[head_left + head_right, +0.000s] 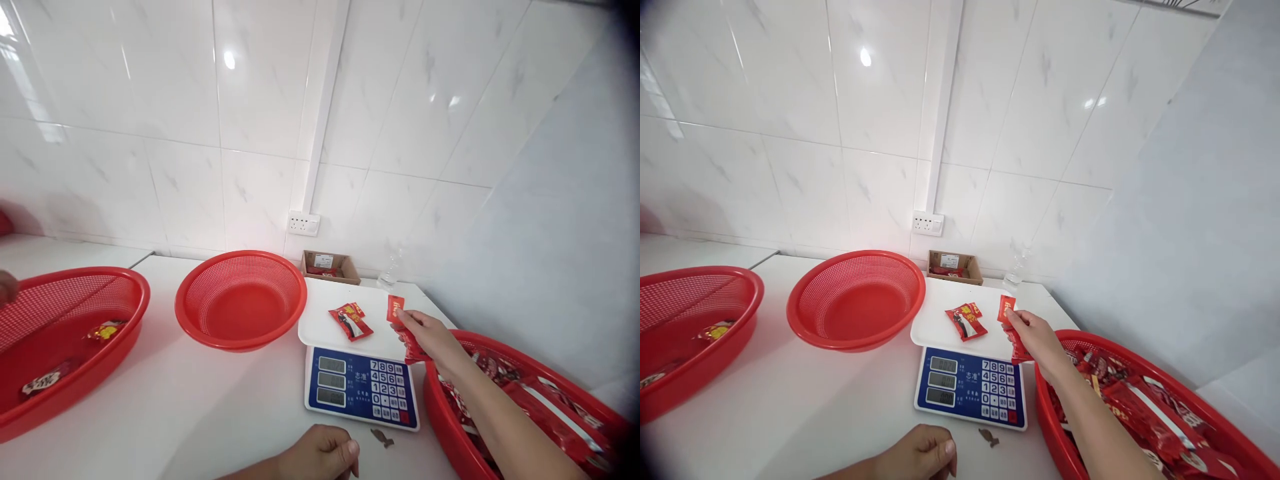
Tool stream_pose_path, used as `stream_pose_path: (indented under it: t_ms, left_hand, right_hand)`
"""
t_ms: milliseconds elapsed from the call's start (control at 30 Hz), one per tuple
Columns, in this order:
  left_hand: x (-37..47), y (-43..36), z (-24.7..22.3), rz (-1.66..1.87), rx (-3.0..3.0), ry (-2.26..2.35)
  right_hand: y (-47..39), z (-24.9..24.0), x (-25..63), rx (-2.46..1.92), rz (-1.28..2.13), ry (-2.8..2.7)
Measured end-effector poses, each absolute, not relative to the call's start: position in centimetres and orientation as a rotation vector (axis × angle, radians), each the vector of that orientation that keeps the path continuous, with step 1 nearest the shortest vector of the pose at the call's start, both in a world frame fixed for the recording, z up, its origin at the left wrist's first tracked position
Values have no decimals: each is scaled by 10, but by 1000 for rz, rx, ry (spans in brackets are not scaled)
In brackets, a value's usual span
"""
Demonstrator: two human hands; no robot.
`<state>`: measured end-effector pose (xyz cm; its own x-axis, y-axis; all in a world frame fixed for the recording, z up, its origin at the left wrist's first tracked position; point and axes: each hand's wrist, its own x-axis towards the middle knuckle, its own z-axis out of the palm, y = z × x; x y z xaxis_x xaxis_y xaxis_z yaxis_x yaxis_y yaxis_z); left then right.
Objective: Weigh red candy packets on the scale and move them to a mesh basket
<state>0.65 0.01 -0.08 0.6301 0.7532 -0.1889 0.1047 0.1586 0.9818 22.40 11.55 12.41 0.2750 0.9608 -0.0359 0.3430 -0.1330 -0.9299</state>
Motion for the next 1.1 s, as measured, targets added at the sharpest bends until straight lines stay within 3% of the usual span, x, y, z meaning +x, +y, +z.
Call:
stream_pose_path:
  t_ms: [133,367,733,1100]
  left_hand:
    - [7,0,-3,552,1357,799]
    - [10,-1,1,687,1310,768]
    - [49,73,81,1088,1392,984]
    - [105,130,81,1022,1503,1013]
  right_hand:
    - [131,118,234,-1621,916,-1055]
    - [145,99,227,-1184,1234,-723]
    - [137,87,219,-1030,1202,-954]
    - [128,87,219,-1016,1205,-1086]
